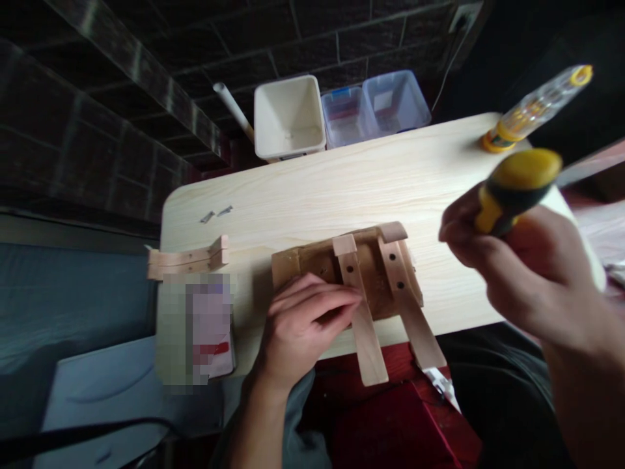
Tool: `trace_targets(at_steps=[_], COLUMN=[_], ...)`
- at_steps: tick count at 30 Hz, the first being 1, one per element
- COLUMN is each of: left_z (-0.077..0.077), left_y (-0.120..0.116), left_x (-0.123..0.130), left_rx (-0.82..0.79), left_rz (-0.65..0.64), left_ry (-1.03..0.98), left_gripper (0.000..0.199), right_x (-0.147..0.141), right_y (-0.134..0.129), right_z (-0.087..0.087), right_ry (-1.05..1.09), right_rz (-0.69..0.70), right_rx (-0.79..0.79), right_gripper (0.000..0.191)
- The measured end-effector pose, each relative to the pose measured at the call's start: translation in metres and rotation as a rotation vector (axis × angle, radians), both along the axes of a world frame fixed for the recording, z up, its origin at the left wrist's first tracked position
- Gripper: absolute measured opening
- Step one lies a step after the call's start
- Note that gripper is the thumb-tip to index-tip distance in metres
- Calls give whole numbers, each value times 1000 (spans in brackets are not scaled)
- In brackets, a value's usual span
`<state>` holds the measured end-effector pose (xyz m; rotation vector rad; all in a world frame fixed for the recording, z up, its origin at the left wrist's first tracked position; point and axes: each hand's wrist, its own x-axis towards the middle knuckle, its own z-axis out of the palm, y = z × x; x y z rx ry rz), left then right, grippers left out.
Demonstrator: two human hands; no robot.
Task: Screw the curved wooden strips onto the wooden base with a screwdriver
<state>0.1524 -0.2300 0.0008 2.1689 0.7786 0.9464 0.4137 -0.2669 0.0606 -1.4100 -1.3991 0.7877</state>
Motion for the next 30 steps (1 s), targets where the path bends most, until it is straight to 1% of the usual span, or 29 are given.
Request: trace_targets(at_steps=[1,2,3,4,5,7,10,13,17,22,25,30], left_z=[0,1,1,2,2,2,1,-2,-4,-3,-1,4], left_y=[0,0,0,0,0,0,1,1,1,1,1,0], left_x=[0,1,1,1,1,1,1,-1,-4,-5,-7,-12], left_rx=[-6,-12,-23,-36,-52,-82,-99,-112,-136,-146,-165,-175], left_rz=[21,44,62,73,80,76,65,61,67,76,65,28], left_ry=[4,9,13,14,11,1,-7,-5,5,19,38,32], left_gripper=[23,22,21,21,22,26,27,28,27,25,28,33], right_x=[-2,-5,-9,-12,-16,-21,-24,-24,-26,-31,-32,-30], right_y=[-1,-1,0,0,1,0,-2,-4,-4,-1,1,2], right_z=[9,16,19,20,18,8,-9,-20,-24,-28,-27,-24], right_ry=[-118,-192,-251,-302,-351,-428,-511,-596,-619,-557,-497,-449], right_rz=[128,259,375,435,458,444,433,414,447,447,458,492], right_rx=[-48,-110,-143,-149,-148,-136,-123,-102,-109,-94,-82,-112], right_gripper=[12,10,9,8,9,11,8,10,14,14,19,12])
